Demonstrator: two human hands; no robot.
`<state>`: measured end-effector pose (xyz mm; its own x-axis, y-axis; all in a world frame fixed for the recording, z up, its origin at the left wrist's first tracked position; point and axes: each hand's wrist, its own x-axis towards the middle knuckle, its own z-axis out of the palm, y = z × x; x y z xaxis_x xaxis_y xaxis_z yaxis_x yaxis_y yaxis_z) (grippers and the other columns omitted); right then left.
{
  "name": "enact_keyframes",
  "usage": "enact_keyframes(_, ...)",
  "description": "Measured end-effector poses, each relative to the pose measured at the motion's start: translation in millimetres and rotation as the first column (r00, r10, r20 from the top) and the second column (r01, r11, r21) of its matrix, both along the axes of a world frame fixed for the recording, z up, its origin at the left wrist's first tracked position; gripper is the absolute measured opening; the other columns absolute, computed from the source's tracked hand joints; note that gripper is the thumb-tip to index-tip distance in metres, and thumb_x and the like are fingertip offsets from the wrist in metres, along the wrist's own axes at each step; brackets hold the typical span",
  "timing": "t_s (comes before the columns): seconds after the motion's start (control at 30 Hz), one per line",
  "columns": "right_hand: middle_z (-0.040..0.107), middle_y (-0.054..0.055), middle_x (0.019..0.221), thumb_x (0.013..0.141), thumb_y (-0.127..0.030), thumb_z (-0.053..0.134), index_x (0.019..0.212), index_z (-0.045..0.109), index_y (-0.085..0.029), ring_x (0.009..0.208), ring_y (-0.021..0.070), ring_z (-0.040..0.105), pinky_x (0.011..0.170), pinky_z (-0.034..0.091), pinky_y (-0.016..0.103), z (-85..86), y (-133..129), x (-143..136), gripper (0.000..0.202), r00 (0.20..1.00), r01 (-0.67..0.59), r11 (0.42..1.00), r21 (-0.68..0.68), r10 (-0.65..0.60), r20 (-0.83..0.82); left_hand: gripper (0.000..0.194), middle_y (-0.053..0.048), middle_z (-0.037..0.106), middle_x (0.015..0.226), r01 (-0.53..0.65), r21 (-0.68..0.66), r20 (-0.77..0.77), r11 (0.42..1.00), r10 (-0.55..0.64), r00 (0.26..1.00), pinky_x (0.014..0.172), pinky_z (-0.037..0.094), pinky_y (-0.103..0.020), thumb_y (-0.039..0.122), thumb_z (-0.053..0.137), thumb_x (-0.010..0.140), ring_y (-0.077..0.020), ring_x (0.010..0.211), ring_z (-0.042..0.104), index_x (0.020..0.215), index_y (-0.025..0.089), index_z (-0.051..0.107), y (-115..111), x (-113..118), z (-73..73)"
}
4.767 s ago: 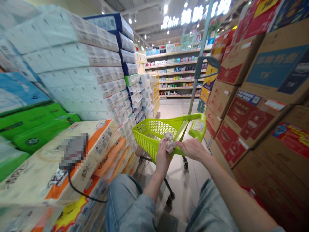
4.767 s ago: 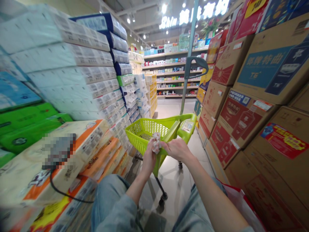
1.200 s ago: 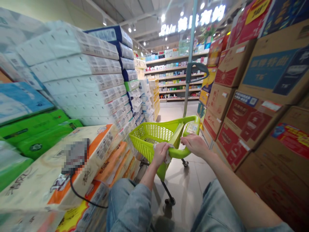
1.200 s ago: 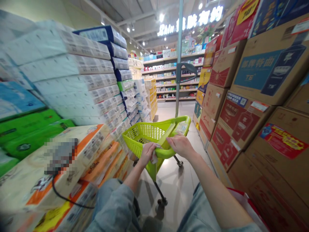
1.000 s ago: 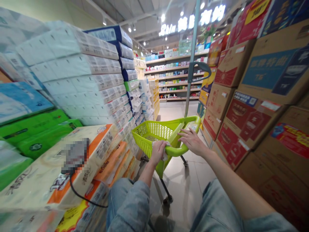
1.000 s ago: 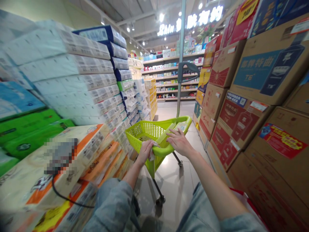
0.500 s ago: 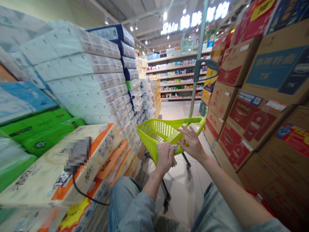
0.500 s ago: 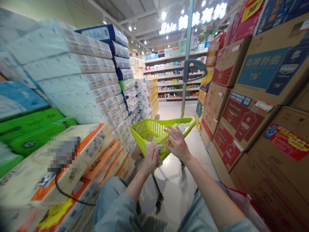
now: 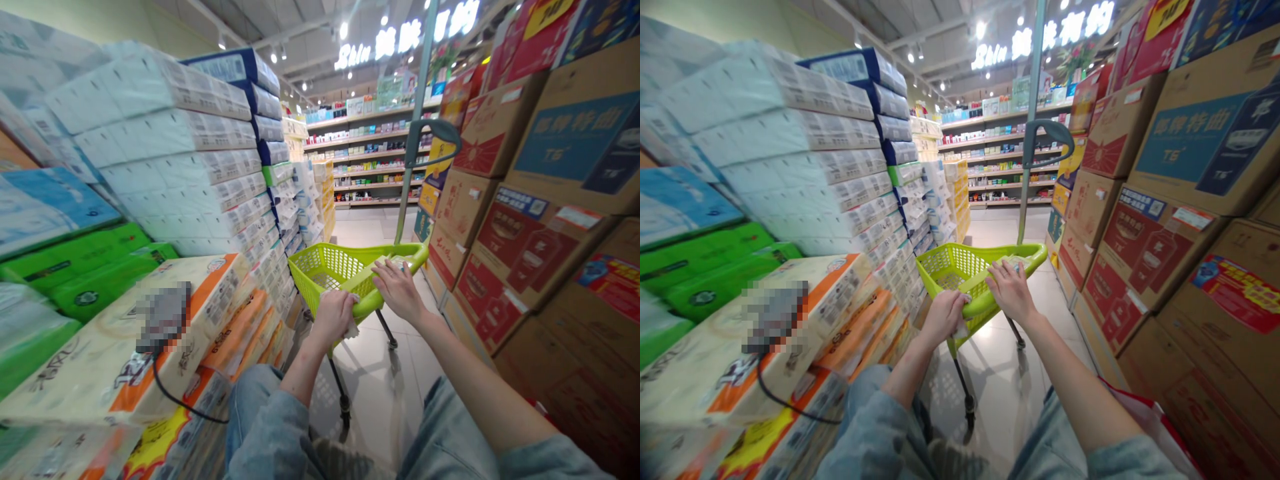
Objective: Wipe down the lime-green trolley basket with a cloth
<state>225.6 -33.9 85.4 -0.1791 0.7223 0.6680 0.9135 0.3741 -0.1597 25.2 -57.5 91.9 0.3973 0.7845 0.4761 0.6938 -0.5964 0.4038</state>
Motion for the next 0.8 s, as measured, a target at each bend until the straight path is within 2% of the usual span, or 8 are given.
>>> enact_keyframes(0.17, 0.058, 0.005, 0.122, 0.092, -0.033, 0.030, 0.113, 0.058, -0.022, 0.124, 0.0229, 0.040, 0.106, 0.016, 0.050, -6.3, 4, 1, 0.036, 0.999, -0.022, 1.000, 0.016, 0.022, -0.026, 0.034, -0.006, 0.066, 0.073, -0.081, -0.228, -0.354, 0.970, -0.005, 0.935, 0.067, 0.043, -0.026, 0.030, 0.037, 0.085, -0.0182, 0.073, 0.061, 0.070, 0.018, 0.066, 29, 11, 21.8)
enact_keyframes(0.23, 0.058, 0.005, 0.122, 0.091, -0.033, 0.031, 0.113, 0.058, -0.023, 0.124, 0.0236, 0.040, 0.105, 0.017, 0.050, -6.4, 5, 3, 0.036, 0.999, -0.023, 1.000, 0.017, 0.023, -0.032, 0.033, -0.008, 0.066, 0.072, -0.155, -0.238, -0.410, 0.959, 0.045, 0.911, 0.067, 0.043, -0.027, 0.031, 0.041, 0.083, -0.0195, 0.072, 0.062, 0.067, 0.016, 0.066, 31, 20, 24.2)
enact_keyframes(0.37, 0.059, 0.004, 0.122, 0.090, -0.030, 0.033, 0.112, 0.057, -0.023, 0.123, 0.0241, 0.040, 0.104, 0.017, 0.050, -6.8, 9, 8, 0.034, 1.000, 0.000, 1.000, -0.007, -0.001, -0.030, 0.040, -0.010, 0.064, 0.072, -0.200, -0.012, -0.195, 0.980, 0.193, 0.961, 0.074, 0.044, -0.034, 0.028, 0.030, 0.090, -0.0204, 0.074, 0.061, 0.073, 0.016, 0.064, 7, 36, 4.8)
enact_keyframes(0.47, 0.058, 0.004, 0.122, 0.090, -0.029, 0.033, 0.111, 0.057, -0.023, 0.124, 0.0238, 0.040, 0.104, 0.016, 0.050, -7.5, 10, 11, 0.033, 0.999, 0.011, 1.000, -0.020, -0.011, -0.031, 0.029, -0.011, 0.063, 0.090, -0.183, 0.256, 0.037, 0.949, 0.180, 0.983, 0.088, 0.040, -0.041, 0.024, 0.031, 0.091, -0.0221, 0.092, 0.057, 0.094, 0.016, 0.059, -16, 40, -26.0)
enact_keyframes(0.53, 0.059, 0.004, 0.122, 0.090, -0.029, 0.033, 0.111, 0.057, -0.023, 0.124, 0.0234, 0.040, 0.104, 0.016, 0.050, -7.7, 10, 13, 0.032, 1.000, 0.003, 1.000, -0.023, -0.004, -0.029, 0.026, -0.013, 0.061, 0.103, -0.149, 0.388, 0.083, 0.909, 0.127, 0.988, 0.096, 0.034, -0.045, 0.020, 0.035, 0.089, -0.0232, 0.105, 0.052, 0.108, 0.016, 0.053, -25, 39, -42.0)
enact_keyframes(0.6, 0.059, 0.004, 0.121, 0.089, -0.029, 0.034, 0.112, 0.057, -0.024, 0.124, 0.0229, 0.040, 0.104, 0.016, 0.049, -7.7, 9, 14, 0.033, 0.999, -0.012, 1.000, -0.024, 0.011, -0.032, 0.029, -0.012, 0.059, 0.108, -0.100, 0.444, 0.050, 0.890, 0.087, 0.995, 0.098, 0.033, -0.046, 0.018, 0.037, 0.089, -0.0229, 0.109, 0.050, 0.115, 0.016, 0.049, -27, 36, -46.3)
enact_keyframes(0.7, 0.059, 0.003, 0.121, 0.089, -0.029, 0.034, 0.113, 0.057, -0.025, 0.124, 0.0227, 0.040, 0.104, 0.017, 0.048, -7.3, 9, 17, 0.033, 0.998, -0.039, 0.999, -0.035, 0.037, -0.052, 0.026, -0.012, 0.062, 0.096, -0.039, 0.384, -0.089, 0.923, 0.079, 0.993, 0.089, 0.040, -0.041, 0.021, 0.036, 0.090, -0.0217, 0.095, 0.056, 0.110, 0.015, 0.052, -26, 38, -30.6)
enact_keyframes(0.8, 0.060, 0.003, 0.121, 0.088, -0.028, 0.034, 0.114, 0.057, -0.025, 0.124, 0.0237, 0.040, 0.103, 0.017, 0.050, -6.7, 11, 18, 0.035, 0.996, -0.059, 0.997, -0.046, 0.056, -0.073, 0.026, -0.013, 0.064, 0.077, -0.079, 0.231, -0.215, 0.970, 0.130, 0.968, 0.074, 0.045, -0.036, 0.021, 0.035, 0.090, -0.0222, 0.078, 0.060, 0.093, 0.012, 0.058, -22, 51, -4.8)
